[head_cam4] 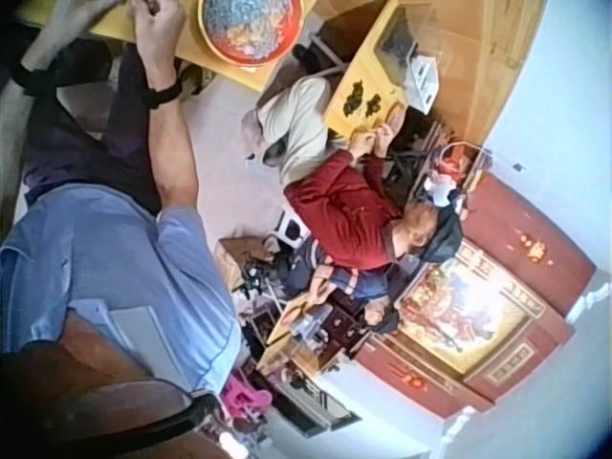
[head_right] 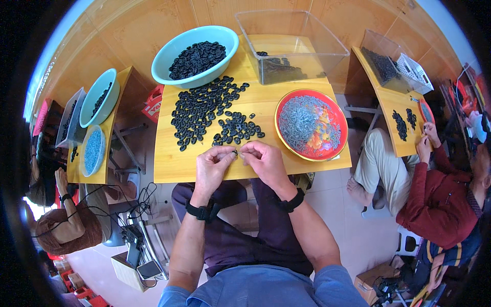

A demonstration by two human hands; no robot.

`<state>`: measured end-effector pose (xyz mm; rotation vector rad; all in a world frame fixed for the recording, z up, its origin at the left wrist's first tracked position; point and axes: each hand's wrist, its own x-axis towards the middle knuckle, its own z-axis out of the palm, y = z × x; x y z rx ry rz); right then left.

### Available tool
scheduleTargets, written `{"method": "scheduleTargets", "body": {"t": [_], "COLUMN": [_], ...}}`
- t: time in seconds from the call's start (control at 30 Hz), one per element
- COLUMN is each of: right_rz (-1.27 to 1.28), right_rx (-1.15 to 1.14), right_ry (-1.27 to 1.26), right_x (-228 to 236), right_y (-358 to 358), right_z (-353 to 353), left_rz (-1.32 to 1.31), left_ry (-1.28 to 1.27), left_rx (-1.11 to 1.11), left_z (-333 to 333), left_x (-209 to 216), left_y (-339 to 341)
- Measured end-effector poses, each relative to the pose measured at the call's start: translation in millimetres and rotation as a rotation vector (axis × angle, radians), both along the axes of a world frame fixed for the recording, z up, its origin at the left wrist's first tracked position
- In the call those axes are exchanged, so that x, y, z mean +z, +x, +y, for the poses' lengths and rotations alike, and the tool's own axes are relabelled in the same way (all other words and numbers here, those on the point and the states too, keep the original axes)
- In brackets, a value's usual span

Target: Sorting and inspecting small black plastic or rubber parts from a pile on a table.

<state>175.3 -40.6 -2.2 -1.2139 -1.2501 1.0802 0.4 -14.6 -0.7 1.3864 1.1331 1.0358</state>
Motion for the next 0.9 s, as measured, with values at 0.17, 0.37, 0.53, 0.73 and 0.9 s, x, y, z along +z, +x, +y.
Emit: {"method": "scheduleTargets", "body": {"t": [0.17,0.37,0.53,0.73,0.9], "right_rz": [-0.094,-0.114,-0.169,-0.051,-0.091], "right_rx": [-0.025,-0.030,-0.017,-0.003,-0.308], "right_ry": [-0.024,-0.015,-0.026,-0.046,0.010], "right_x": [7,6,8,5,13], "right_y": [-4,-5,-6,-3,12], "right_z": [-1,0,-1,2,5], "left_rz": [0.017,0.009,0.003,0.020,-0.195], "left_ry": [-0.020,0.006,0.025,0.066,-0.061], "left_rx": [-0.006,-0.001,0.005,0.002,0.079], "left_z": [-1,-1,-1,-1,3], "left_x": [4,0,-1,-2,-9], "left_y": [1,0,0,3,1]}}
